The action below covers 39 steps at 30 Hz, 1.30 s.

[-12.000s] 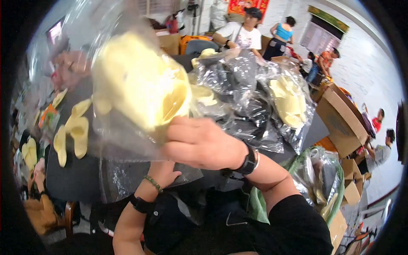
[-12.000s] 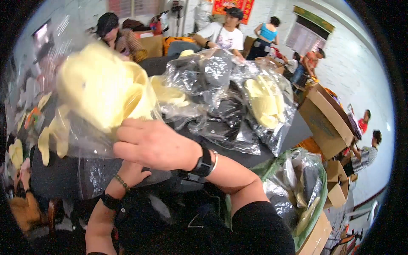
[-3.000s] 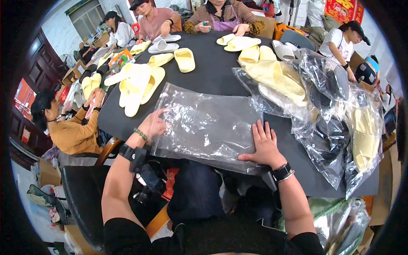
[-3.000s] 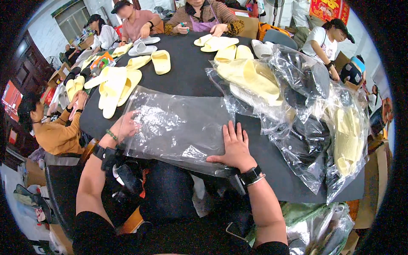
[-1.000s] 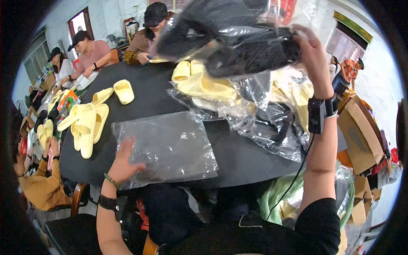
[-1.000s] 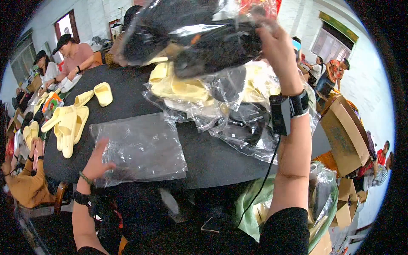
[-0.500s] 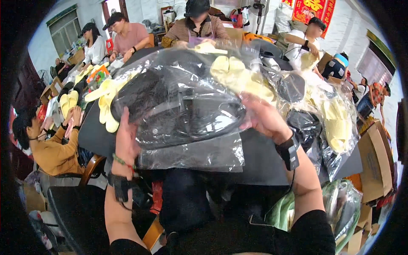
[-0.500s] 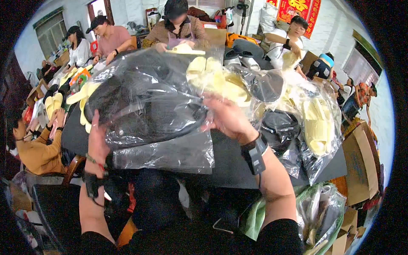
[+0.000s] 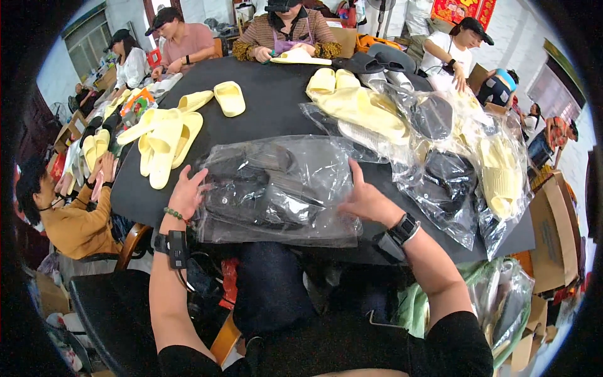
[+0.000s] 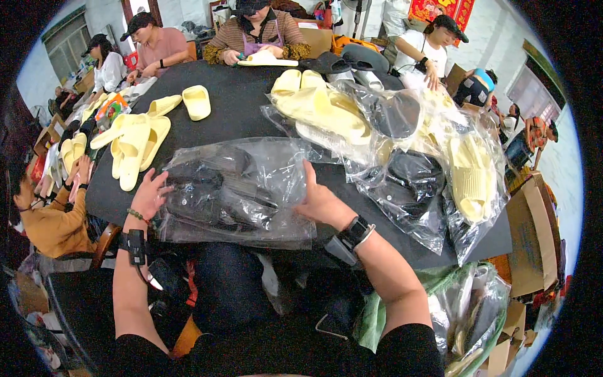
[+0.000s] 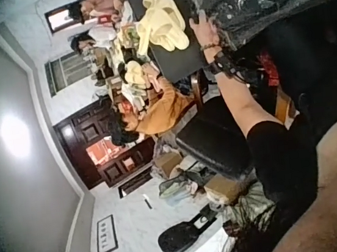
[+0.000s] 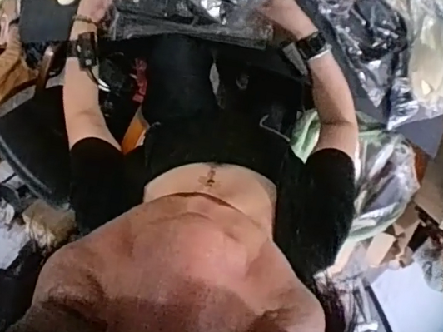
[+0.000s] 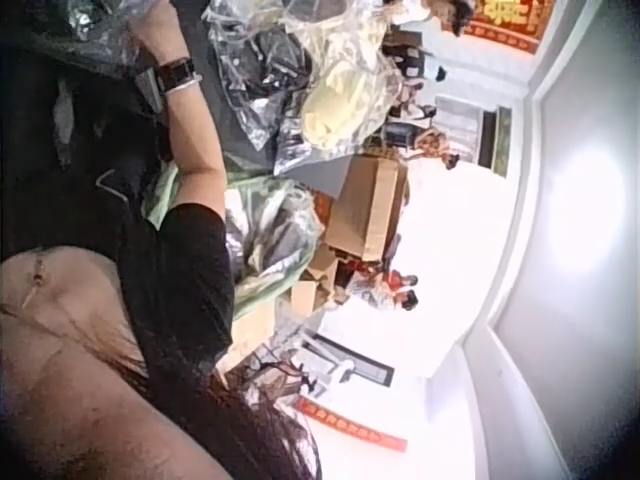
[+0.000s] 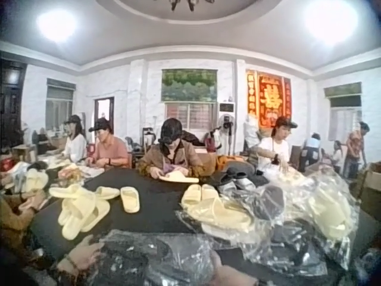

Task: The recorder is packing slippers into plastic bags and then placing the bags into a larger container as part of a manufacturing or distribution workflow.

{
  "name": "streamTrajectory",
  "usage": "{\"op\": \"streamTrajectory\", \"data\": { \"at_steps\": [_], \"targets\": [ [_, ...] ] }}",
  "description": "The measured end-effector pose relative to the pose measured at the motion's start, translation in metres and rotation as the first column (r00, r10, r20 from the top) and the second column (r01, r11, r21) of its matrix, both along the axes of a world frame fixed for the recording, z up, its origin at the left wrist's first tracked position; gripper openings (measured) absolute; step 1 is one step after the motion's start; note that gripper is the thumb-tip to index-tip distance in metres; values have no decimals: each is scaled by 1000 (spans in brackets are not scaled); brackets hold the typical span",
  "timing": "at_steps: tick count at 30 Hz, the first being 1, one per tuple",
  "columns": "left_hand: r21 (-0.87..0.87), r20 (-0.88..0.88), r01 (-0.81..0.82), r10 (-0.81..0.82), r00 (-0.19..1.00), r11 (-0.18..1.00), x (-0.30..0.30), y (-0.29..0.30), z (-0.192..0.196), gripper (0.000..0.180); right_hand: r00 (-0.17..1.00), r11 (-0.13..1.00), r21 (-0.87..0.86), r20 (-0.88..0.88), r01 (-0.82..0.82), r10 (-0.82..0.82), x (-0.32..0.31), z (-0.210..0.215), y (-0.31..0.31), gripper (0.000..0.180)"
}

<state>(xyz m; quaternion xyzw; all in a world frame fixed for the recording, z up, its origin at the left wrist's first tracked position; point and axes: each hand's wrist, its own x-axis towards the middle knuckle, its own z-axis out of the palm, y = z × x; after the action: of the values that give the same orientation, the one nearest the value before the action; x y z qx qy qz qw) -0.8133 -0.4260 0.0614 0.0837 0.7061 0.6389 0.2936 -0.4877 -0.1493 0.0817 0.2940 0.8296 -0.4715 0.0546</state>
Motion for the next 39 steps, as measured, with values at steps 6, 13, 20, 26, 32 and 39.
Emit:
{"op": "streamTrajectory", "data": {
  "at_steps": [6,13,20,26,32,39],
  "targets": [
    [95,44,112,-117,992,989,-30,7,-26,65,808,606,775,-469,182,356,-11,7,20,103],
    [-461,-640,-88,-262,722,883,-75,6,-42,34,906,677,611,184,-410,382,-21,-41,29,147],
    [20,151,505,-502,852,863,-40,11,33,33,889,673,583,265,-456,373,-24,-52,33,151],
    [-114,-51,752,-760,648,649,-27,39,46,65,882,667,577,281,-471,379,-25,-48,33,151],
    [-529,-575,470,-706,414,706,-20,71,3,84,884,653,599,267,-463,383,-25,-54,32,154],
    [-691,-648,286,-744,161,664,6,103,-22,59,876,676,558,332,-481,349,-24,-47,29,157]
  ]
}}
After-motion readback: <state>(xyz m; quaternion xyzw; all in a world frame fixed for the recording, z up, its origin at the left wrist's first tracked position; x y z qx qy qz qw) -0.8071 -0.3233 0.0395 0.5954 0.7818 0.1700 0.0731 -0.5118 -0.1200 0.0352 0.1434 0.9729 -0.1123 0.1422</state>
